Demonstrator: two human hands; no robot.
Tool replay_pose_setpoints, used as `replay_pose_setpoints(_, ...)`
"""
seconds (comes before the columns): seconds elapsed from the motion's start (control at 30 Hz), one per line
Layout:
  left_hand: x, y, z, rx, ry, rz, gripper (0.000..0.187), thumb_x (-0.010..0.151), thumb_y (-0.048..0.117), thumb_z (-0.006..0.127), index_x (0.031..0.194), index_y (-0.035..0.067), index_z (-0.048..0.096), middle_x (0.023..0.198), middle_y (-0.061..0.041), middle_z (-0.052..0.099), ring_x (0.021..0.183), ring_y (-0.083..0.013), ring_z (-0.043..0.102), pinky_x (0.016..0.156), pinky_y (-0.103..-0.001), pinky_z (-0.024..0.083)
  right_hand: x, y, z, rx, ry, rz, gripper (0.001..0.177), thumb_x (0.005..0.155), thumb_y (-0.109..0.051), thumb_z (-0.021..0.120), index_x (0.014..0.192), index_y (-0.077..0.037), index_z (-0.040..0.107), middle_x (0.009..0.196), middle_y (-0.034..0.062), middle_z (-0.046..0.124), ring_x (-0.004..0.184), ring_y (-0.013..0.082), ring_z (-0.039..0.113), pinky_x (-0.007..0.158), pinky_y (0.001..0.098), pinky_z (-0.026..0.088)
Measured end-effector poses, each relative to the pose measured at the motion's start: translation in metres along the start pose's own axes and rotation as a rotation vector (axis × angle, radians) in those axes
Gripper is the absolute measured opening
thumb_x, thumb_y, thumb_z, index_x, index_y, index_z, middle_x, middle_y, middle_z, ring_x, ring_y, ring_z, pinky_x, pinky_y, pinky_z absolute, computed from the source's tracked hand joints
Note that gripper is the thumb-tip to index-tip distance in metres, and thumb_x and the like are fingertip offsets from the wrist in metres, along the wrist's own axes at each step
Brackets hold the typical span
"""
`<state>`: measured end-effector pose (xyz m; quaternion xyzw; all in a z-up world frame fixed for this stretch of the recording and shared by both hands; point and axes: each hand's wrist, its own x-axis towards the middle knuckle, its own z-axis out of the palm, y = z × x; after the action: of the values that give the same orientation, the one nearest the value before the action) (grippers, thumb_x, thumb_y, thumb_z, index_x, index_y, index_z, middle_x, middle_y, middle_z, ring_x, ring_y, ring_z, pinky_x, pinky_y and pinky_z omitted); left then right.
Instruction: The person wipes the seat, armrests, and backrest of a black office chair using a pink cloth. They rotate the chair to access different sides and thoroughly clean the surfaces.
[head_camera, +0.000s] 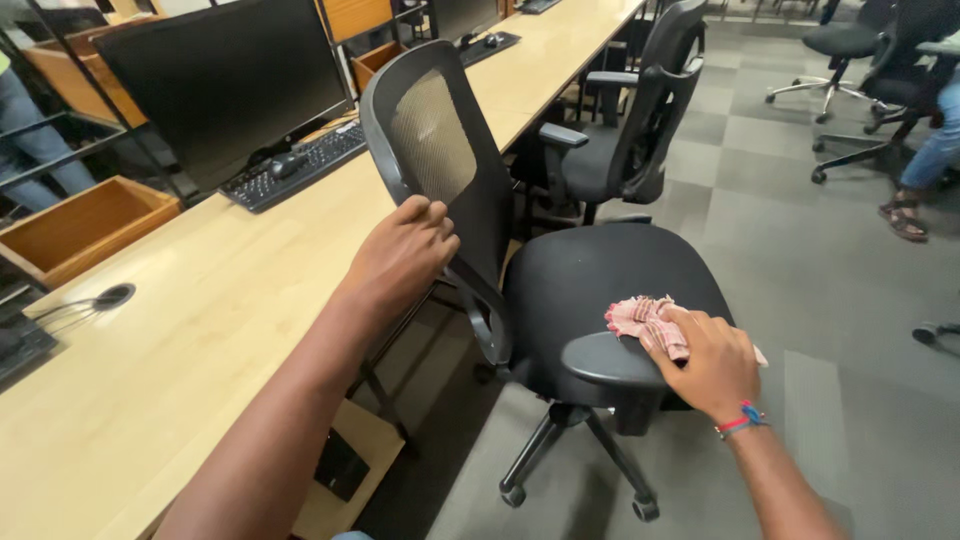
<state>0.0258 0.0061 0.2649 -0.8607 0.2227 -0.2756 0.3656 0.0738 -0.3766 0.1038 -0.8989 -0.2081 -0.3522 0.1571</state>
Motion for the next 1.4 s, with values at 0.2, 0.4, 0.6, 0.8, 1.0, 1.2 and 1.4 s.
replay_pose_setpoints(0.2,-0.004,0.01,0.011,-0.058,0.099,-0.095,0.011,0.082,0.021,0.062,0.072,0.019,0.067,0.083,0.001,0.066,0.1,-0.0152,0.058,0.093,-0.03,0.039,0.0,-0.009,-0.001,-0.022,-0.027,0.024,0.037,0.087,-0.049,0.071,0.111,-0.022,0.075,0.096,0.0011,0.071,0.089,0.0264,0.068,0.078,0.0433,0.05)
replay_pose_setpoints(0.4,-0.002,0.018,0.013,-0.102,0.066,-0.172,0.012,0.082,0.018,0.063,0.072,0.017,0.069,0.082,0.003,0.067,0.101,-0.0144,0.058,0.095,-0.03,0.039,0.008,-0.005,0.002,-0.067,-0.142,0.017,0.038,0.088,-0.054,0.067,0.111,-0.024,0.075,0.096,0.003,0.071,0.087,0.0267,0.069,0.076,0.0437,0.054)
replay_pose_setpoints(0.6,0.002,0.017,0.019,-0.068,0.07,-0.223,0.013,0.082,0.019,0.064,0.071,0.017,0.071,0.086,0.001,0.069,0.101,-0.0154,0.058,0.096,-0.03,0.04,0.018,0.004,0.016,-0.024,-0.099,-0.08,0.039,0.086,-0.053,0.068,0.109,-0.022,0.075,0.095,0.0042,0.072,0.087,0.0287,0.069,0.074,0.046,0.053)
replay_pose_setpoints(0.8,0.008,0.014,0.017,-0.104,0.042,-0.206,0.012,0.082,0.016,0.064,0.072,0.016,0.071,0.088,0.001,0.07,0.104,-0.0159,0.058,0.098,-0.031,0.039,0.023,0.012,0.022,-0.004,-0.168,-0.009,0.04,0.086,-0.054,0.068,0.111,-0.024,0.075,0.092,0.003,0.071,0.087,0.0277,0.069,0.076,0.0457,0.052)
replay_pose_setpoints(1.0,0.023,0.072,0.009,-0.395,0.093,-0.315,0.023,0.071,0.007,0.07,0.094,0.012,0.073,0.098,-0.004,0.073,0.105,-0.0258,0.06,0.102,-0.041,0.042,0.019,0.011,0.019,0.06,-0.116,0.098,0.037,0.089,-0.051,0.069,0.112,-0.023,0.077,0.1,0.001,0.074,0.095,0.0271,0.068,0.089,0.0446,0.05)
replay_pose_setpoints(1.2,0.088,0.261,0.045,-1.129,0.363,-0.733,0.048,0.106,0.033,0.062,0.136,-0.004,0.059,0.136,-0.025,0.059,0.125,-0.0391,0.053,0.1,-0.048,0.041,0.012,0.023,0.034,-0.002,0.135,-0.007,0.036,0.093,-0.044,0.066,0.115,-0.017,0.077,0.113,0.0065,0.075,0.116,0.025,0.066,0.111,0.0523,0.041)
replay_pose_setpoints(1.4,0.098,0.295,0.038,-1.161,0.016,-0.978,0.044,0.103,0.034,0.051,0.132,0.003,0.06,0.125,-0.014,0.066,0.119,-0.0321,0.057,0.093,-0.05,0.044,0.032,0.03,0.051,-0.132,-0.579,0.12,0.046,0.106,-0.052,0.047,0.114,-0.018,0.077,0.115,0.0079,0.076,0.116,0.0304,0.067,0.097,0.0494,0.053)
